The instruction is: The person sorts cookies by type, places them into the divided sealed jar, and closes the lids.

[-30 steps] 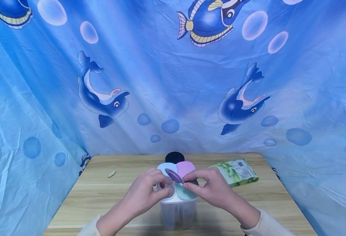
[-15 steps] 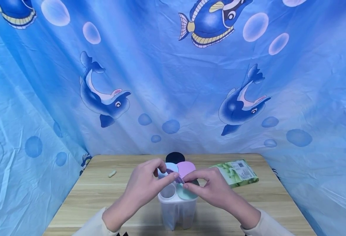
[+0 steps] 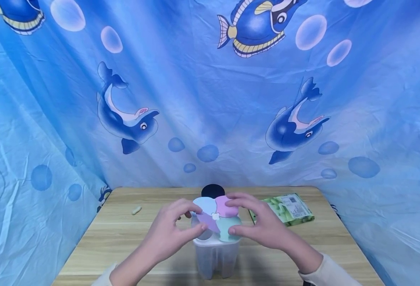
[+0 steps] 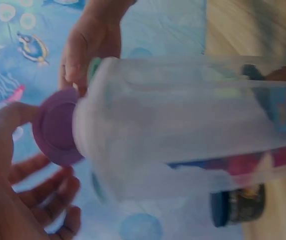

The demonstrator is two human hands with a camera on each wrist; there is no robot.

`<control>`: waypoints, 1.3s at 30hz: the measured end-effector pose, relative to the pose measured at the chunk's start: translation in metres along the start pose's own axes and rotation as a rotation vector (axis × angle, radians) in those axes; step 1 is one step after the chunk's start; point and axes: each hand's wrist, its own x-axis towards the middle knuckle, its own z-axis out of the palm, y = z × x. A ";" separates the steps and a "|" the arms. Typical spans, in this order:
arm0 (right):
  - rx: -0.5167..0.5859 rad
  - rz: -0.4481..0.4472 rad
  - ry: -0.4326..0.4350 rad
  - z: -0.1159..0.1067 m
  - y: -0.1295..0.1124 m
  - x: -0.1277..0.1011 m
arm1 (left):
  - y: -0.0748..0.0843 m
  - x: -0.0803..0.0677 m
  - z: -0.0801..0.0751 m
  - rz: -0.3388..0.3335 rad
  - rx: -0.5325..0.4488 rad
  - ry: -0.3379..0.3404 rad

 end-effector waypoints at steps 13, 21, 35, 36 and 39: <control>0.175 0.112 -0.046 -0.004 0.021 -0.010 | -0.028 -0.029 0.007 0.125 0.008 0.011; 0.238 0.134 -0.092 -0.007 0.026 -0.010 | -0.033 -0.017 0.017 -0.056 -0.119 -0.071; 0.247 0.181 -0.169 -0.011 0.026 -0.008 | -0.042 -0.010 0.023 -0.155 -0.395 -0.255; 0.246 0.179 -0.169 -0.011 0.026 -0.008 | -0.041 -0.010 0.022 -0.163 -0.389 -0.256; 0.233 0.170 -0.169 -0.012 0.026 -0.007 | -0.040 -0.010 0.022 -0.171 -0.376 -0.258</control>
